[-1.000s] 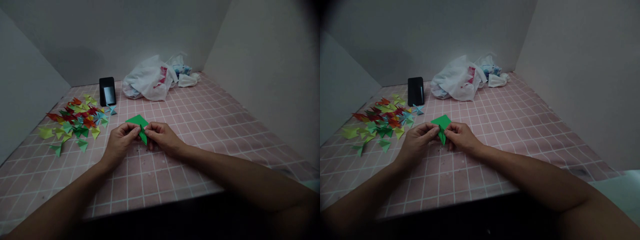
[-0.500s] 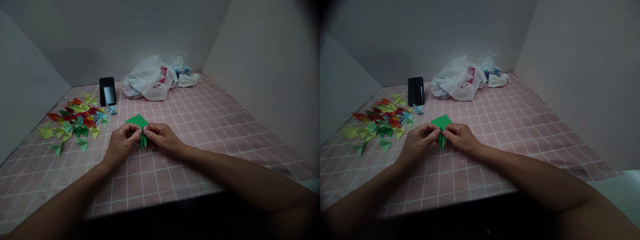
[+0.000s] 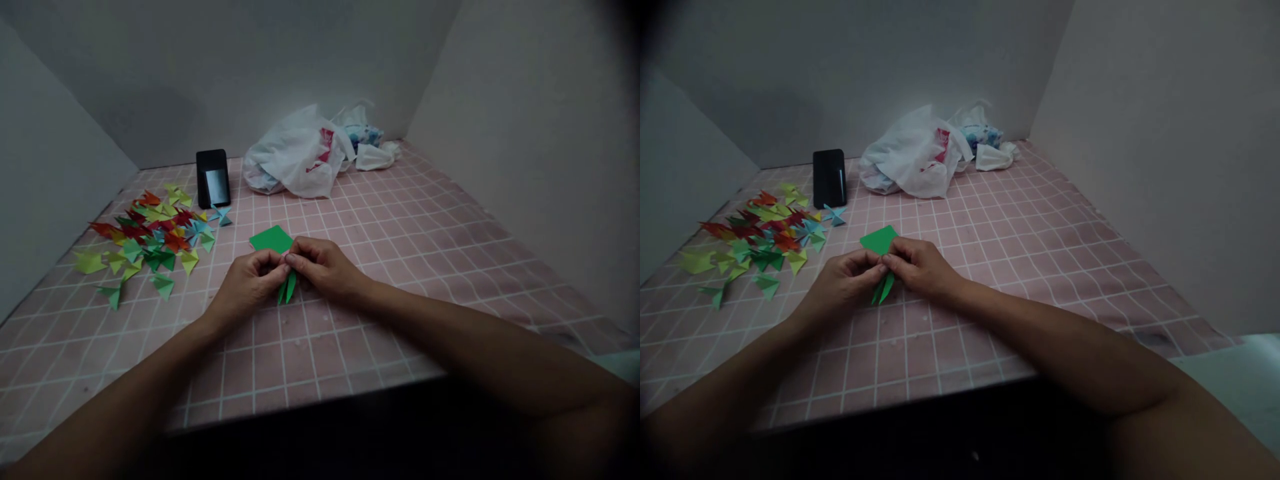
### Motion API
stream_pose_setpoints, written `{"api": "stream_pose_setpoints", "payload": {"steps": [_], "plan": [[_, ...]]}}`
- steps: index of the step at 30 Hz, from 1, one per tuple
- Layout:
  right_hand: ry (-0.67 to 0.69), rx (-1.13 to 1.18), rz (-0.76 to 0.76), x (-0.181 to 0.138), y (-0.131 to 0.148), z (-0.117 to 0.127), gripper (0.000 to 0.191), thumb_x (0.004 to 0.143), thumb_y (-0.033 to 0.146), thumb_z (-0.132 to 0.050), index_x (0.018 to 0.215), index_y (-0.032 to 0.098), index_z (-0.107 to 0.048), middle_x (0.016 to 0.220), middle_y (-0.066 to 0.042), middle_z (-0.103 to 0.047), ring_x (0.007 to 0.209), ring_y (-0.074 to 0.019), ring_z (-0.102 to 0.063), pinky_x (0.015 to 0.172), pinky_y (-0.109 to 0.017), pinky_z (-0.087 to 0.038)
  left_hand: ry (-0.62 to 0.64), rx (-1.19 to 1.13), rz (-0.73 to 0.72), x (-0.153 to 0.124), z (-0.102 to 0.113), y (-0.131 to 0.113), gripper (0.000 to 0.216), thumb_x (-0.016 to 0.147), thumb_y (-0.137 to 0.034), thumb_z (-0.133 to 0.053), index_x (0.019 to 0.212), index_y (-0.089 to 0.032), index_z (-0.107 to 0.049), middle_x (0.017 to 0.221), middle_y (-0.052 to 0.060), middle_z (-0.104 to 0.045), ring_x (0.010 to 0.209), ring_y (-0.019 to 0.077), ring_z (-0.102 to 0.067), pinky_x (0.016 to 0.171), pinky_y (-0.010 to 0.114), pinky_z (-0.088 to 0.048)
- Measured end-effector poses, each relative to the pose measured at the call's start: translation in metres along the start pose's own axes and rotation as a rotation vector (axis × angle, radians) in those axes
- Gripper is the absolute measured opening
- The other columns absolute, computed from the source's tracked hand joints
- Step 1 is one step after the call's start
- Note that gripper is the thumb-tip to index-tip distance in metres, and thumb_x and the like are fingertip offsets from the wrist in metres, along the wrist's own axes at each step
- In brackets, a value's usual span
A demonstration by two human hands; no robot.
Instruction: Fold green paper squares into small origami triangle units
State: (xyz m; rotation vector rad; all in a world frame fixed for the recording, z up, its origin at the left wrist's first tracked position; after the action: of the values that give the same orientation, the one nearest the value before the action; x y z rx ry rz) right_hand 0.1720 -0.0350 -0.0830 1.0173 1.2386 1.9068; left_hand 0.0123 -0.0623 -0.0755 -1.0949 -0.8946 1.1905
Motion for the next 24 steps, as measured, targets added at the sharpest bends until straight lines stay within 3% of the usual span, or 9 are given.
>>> {"api": "stream_pose_setpoints", "payload": {"steps": [6, 14, 24], "plan": [[-0.069, -0.067, 0.025, -0.0014, 0.0047, -0.0003, 0.025, 0.094, 0.027, -0.054, 0.071, 0.020, -0.048, 0.068, 0.003, -0.050, 0.065, -0.0119, -0.045, 0.062, -0.027, -0.034, 0.038, -0.048, 0.005, 0.0008, -0.0009, 0.0000, 0.018, 0.079, -0.036, -0.074, 0.076, -0.019, -0.069, 0.067, -0.001, -0.064, 0.057, 0.0118, -0.053, 0.054, 0.024, -0.041], [-0.046, 0.041, 0.014, 0.0011, 0.0001, 0.0006, 0.023, 0.093, 0.034, -0.058, 0.076, 0.020, -0.052, 0.068, 0.003, -0.051, 0.067, -0.0131, -0.047, 0.062, -0.027, -0.036, 0.042, -0.025, 0.030, -0.0005, 0.0003, -0.0047, 0.023, 0.082, -0.038, -0.071, 0.075, -0.016, -0.069, 0.067, -0.001, -0.062, 0.060, 0.0103, -0.051, 0.057, 0.023, -0.039], [-0.231, -0.054, 0.043, -0.0009, -0.0041, 0.0043, 0.018, 0.095, 0.030, -0.057, 0.080, 0.022, -0.051, 0.071, 0.002, -0.052, 0.069, -0.0144, -0.048, 0.063, -0.028, -0.037, 0.053, -0.185, 0.083, -0.0018, -0.0039, 0.0024, 0.027, 0.085, -0.039, -0.073, 0.103, -0.019, -0.069, 0.078, -0.002, -0.063, 0.062, 0.0113, -0.055, 0.059, 0.025, -0.044]]}}
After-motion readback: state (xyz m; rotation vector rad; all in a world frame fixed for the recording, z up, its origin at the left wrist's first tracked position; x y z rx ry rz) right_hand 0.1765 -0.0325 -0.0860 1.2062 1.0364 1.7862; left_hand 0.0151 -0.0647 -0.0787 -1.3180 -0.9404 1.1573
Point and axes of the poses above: each hand's wrist, its own x-axis towards the middle knuckle, its own z-axis out of the back of the hand, y = z × x, the point moved 3 cm from there along x, towards the middle knuckle
